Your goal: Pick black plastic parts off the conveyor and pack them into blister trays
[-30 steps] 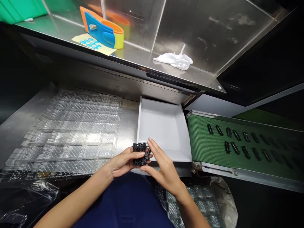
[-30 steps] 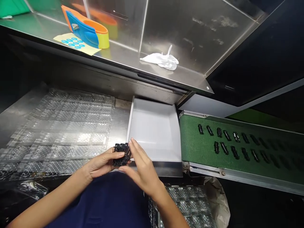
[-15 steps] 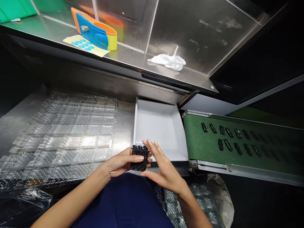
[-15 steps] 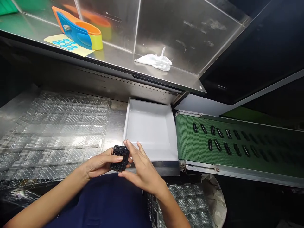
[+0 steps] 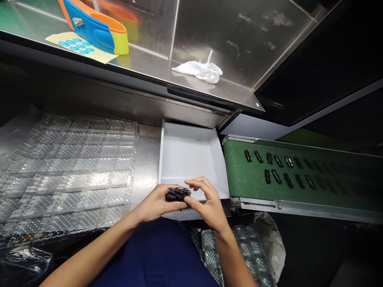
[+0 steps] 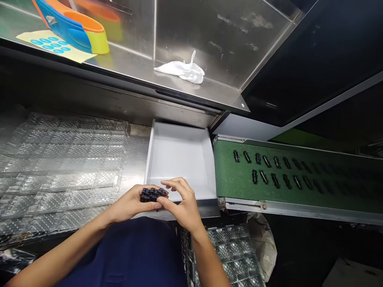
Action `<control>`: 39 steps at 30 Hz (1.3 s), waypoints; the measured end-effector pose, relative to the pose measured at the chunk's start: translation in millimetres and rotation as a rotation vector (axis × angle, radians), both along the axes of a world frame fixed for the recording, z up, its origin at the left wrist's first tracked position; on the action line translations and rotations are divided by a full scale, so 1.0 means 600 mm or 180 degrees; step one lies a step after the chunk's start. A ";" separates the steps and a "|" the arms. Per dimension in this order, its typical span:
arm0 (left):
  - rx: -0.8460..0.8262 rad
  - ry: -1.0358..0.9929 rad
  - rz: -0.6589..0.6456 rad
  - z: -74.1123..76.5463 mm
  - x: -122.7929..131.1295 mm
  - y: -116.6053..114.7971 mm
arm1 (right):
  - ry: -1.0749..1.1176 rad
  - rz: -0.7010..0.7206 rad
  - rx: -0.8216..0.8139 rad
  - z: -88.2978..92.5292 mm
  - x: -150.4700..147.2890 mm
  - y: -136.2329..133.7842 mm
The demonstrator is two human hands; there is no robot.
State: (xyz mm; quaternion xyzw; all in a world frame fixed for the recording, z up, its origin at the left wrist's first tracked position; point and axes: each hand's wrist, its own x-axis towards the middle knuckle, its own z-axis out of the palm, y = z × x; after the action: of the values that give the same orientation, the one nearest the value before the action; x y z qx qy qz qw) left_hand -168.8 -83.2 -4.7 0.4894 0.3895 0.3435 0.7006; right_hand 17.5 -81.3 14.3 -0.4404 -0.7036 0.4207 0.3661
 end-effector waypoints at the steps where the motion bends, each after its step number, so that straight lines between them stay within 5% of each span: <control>1: 0.0073 0.0047 -0.0009 0.001 0.001 0.000 | 0.0024 -0.0043 0.0045 0.002 -0.005 -0.002; 6: 0.0118 0.0198 0.0058 0.002 0.003 0.002 | -0.0465 -0.0171 -0.0023 -0.002 0.015 0.038; 12: -0.0712 -0.0283 0.0366 -0.005 0.000 0.002 | -0.1463 -0.2723 0.0070 -0.018 0.187 0.215; 17: -0.1367 -0.0982 0.0964 -0.002 -0.010 -0.007 | -0.1534 -0.3362 -0.0123 -0.029 0.267 0.265; 22: -0.1543 -0.1402 0.1435 -0.007 -0.017 -0.010 | -0.0965 -0.2763 -0.0015 -0.038 0.215 0.234; 31: -0.1267 -0.1479 0.1646 -0.025 -0.057 -0.033 | 0.0239 0.0074 -0.0268 -0.048 -0.076 0.025; 36: -0.1236 -0.1466 0.1631 -0.029 -0.092 -0.055 | -0.0123 0.0544 0.0161 -0.019 -0.105 0.011; 39: -0.1363 -0.1463 0.1505 -0.033 -0.116 -0.069 | -0.0629 0.1345 0.0818 -0.009 -0.109 0.024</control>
State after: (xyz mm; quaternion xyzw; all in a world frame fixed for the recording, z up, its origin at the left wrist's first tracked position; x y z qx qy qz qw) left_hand -238.7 -124.7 -24.7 0.1393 0.3873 0.5071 0.7573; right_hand -47.9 -66.9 9.1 -0.2725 -0.8599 0.3500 0.2526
